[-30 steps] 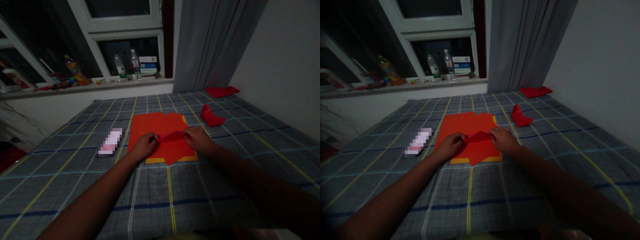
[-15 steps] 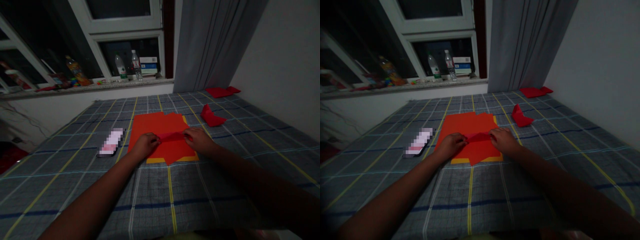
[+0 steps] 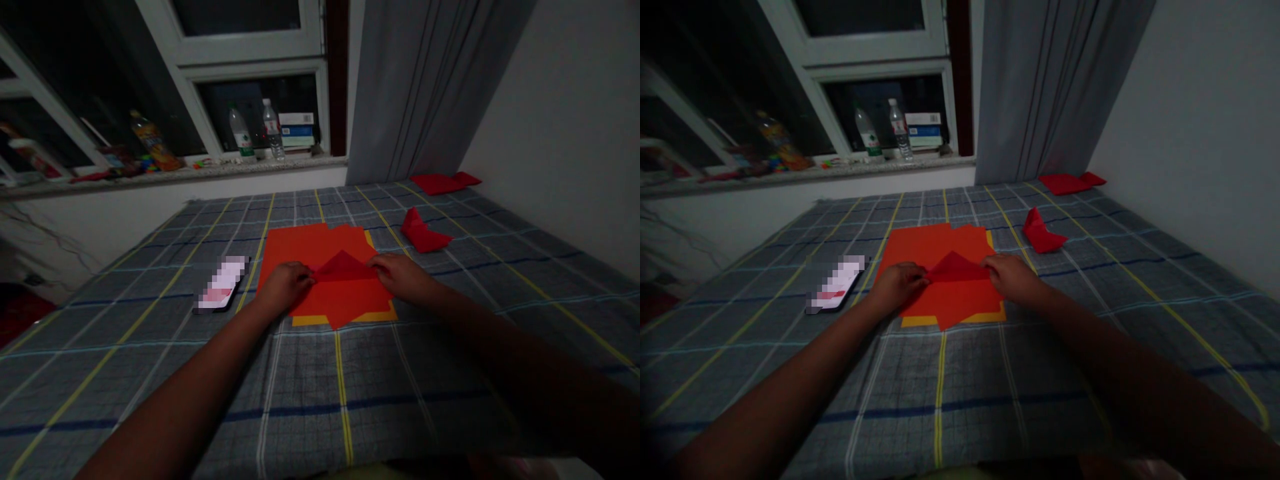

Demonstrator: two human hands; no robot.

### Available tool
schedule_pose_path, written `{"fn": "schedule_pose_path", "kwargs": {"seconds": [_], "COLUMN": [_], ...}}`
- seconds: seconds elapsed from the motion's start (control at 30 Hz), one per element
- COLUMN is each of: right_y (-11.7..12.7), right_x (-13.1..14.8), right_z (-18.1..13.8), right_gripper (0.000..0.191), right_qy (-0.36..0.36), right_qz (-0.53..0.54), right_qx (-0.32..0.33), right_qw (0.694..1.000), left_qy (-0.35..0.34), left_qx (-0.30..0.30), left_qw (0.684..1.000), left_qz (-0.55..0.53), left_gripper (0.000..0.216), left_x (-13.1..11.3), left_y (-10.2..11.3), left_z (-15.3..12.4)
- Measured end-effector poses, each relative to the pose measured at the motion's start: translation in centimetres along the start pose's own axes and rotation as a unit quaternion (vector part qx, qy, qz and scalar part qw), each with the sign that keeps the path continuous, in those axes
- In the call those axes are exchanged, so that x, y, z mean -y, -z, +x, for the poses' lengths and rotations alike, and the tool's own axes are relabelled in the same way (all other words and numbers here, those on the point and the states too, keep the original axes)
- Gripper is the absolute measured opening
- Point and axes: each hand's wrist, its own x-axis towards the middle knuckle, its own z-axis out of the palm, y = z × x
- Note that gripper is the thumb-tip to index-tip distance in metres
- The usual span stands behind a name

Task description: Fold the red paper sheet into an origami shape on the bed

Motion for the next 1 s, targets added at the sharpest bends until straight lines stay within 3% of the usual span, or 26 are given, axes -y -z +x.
{"fn": "schedule_pose_path", "kwargs": {"seconds": [0.17,0.43,0.7,0.77,0.93,1.0], "right_y": [0.0,0.1,-1.0,-1.2,-1.3,-1.3], "right_x": [0.0,0.0,-0.4,-0.5,-0.6,-0.4], "right_z": [0.0,0.2,0.3,0.3,0.5,0.5], "right_gripper": [0.03,0.027,0.017,0.015,0.007,0.008], "right_qy": [-0.004,-0.045,-0.078,-0.077,0.002,-0.009], "right_qz": [0.037,0.108,0.174,0.162,0.091,0.076], "right_qx": [-0.005,0.009,-0.027,-0.04,-0.104,-0.111], "right_qw": [0.999,0.993,0.981,0.983,0.99,0.991], "left_qy": [-0.028,-0.046,-0.077,-0.076,-0.066,-0.051], "left_qx": [-0.017,0.01,0.006,0.003,0.003,0.002], "left_qw": [0.999,0.999,0.997,0.997,0.998,0.999], "left_qz": [0.003,-0.003,-0.017,-0.017,-0.024,-0.02], "left_gripper": [0.017,0.027,0.03,0.03,0.033,0.033], "left_x": [0.3,0.6,0.8,0.8,0.7,0.6], "left_y": [-0.2,-0.6,-0.8,-0.8,-0.9,-0.8], "left_z": [-0.1,-0.1,-0.1,-0.1,-0.2,-0.3]}}
